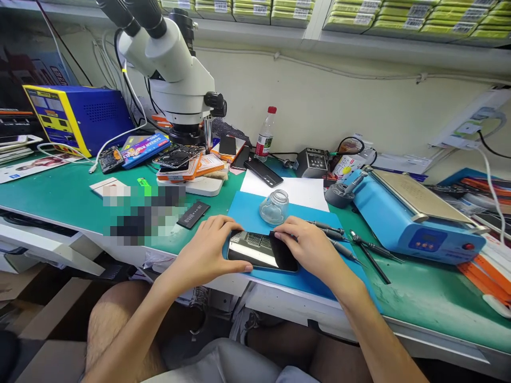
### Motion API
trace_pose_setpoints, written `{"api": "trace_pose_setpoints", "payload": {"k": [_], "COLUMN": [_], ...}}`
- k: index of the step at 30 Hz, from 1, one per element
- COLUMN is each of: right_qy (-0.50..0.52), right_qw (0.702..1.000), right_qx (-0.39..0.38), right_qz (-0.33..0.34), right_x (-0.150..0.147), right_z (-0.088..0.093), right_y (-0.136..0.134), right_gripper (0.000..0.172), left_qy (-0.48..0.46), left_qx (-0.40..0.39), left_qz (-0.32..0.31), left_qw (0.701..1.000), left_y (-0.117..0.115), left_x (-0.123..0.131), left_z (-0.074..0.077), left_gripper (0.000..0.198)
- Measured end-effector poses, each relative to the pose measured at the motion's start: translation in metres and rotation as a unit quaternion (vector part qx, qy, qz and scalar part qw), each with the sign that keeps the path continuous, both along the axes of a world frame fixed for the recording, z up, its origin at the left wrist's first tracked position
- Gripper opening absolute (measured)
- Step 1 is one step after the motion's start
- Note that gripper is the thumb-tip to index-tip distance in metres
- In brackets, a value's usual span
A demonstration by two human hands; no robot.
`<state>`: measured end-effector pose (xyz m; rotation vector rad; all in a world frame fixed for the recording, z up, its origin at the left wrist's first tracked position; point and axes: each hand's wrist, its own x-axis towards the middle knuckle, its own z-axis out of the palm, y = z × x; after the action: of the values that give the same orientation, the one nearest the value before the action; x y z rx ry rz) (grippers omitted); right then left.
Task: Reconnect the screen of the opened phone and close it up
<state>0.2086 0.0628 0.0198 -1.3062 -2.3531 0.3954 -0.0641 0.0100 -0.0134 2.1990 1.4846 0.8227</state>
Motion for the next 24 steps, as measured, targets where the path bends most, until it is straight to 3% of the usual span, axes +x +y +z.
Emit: {"api": "trace_pose_setpoints", "payload": {"k": [11, 17, 20, 22, 24], "right_qy": [0.069, 0.108, 0.106, 0.098, 0.089], "right_qw": [0.994, 0.992, 0.988, 0.987, 0.987], "right_qx": [-0.088, -0.016, 0.017, 0.033, 0.045], "right_qz": [-0.004, -0.068, -0.108, -0.122, -0.125], "right_x": [-0.001, 0.015, 0.032, 0.040, 0.045], "right_z": [-0.001, -0.001, -0.007, -0.012, -0.018], "right_y": [0.020, 0.001, -0.011, -0.016, -0.018], "right_gripper": [0.021, 0.032, 0.037, 0.039, 0.039], "left_qy": [0.000, -0.002, -0.009, -0.011, 0.004], "left_qx": [-0.007, -0.015, -0.014, 0.010, 0.060], "left_qz": [-0.009, -0.015, -0.025, -0.020, 0.003], "left_qw": [1.000, 1.000, 1.000, 1.000, 0.998], "left_y": [0.001, 0.002, -0.001, -0.005, -0.011], "left_x": [-0.001, -0.003, -0.003, -0.003, -0.006], "left_z": [0.001, 0.005, 0.005, 0.002, -0.002], "left_gripper": [0.067, 0.070, 0.083, 0.091, 0.085]}}
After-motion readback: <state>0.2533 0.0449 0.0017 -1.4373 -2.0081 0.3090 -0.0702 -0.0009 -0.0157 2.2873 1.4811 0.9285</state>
